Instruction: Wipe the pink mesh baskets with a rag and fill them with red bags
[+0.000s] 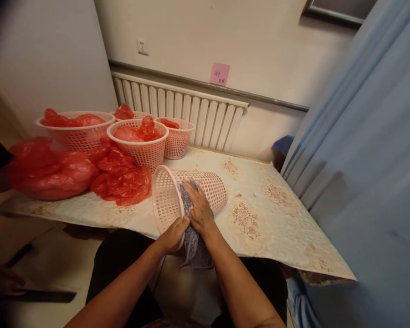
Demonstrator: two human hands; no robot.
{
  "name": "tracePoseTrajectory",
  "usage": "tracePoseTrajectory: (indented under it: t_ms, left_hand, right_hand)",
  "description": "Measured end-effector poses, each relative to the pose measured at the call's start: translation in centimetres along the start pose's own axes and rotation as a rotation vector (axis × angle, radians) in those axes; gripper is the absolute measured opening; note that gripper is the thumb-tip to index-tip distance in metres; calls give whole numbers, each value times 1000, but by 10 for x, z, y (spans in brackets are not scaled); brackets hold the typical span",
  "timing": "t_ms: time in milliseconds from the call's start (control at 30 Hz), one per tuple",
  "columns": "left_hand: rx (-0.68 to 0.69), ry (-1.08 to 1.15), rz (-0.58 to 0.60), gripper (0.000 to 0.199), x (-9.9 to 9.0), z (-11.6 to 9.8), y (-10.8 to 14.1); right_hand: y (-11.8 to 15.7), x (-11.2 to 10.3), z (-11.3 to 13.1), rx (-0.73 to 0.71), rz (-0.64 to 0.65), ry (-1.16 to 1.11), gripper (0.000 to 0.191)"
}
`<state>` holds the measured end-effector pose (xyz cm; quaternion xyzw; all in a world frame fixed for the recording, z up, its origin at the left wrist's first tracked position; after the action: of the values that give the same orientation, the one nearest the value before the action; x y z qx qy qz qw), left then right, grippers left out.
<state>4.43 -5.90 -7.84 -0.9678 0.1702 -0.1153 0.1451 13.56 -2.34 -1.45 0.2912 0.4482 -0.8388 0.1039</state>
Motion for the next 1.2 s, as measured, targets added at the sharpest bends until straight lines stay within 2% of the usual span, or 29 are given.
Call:
tracePoseTrajectory:
  t_ms: [167,367,567,733,867,1067,1200]
  left_hand:
    - [2,-175,22,63,-1,-5,7]
    - [-46,-113,-54,54,-3,-9,9]
    - [-31,-101,-44,52,-1,0,11]
    - [-23,-134,46,56,6,-9,11]
    - [-13,-165,74,57,7,-13,11]
    - [-48,-241,114,61,0,-3,12]
    - [-75,-171,115,60,-5,-4,8]
  right_hand:
    - [-18,0,-8,54,-19,6,48]
    - [-27,3,-26,114,-48,33,47]
    - [-26,-4,-70,189,-75,97,48]
    - [-19,-14,-112,310,-78,250,48]
    - [-14,-19,-135,390,-74,374,49]
    - [-9,-23,-142,424,-169,457,51]
    - [-11,-22,-140,416,-178,501,48]
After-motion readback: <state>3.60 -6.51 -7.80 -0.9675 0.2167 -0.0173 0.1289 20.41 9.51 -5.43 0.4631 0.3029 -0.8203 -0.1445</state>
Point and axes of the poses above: each hand's wrist, its own y-axis away from the middle knuckle, its own x-axis out of the palm, z = x × y, the point moved 3 cm from there along -y, towards the middle knuckle, and after that the axes turned 1 degree about z, right-handed, at the moved point
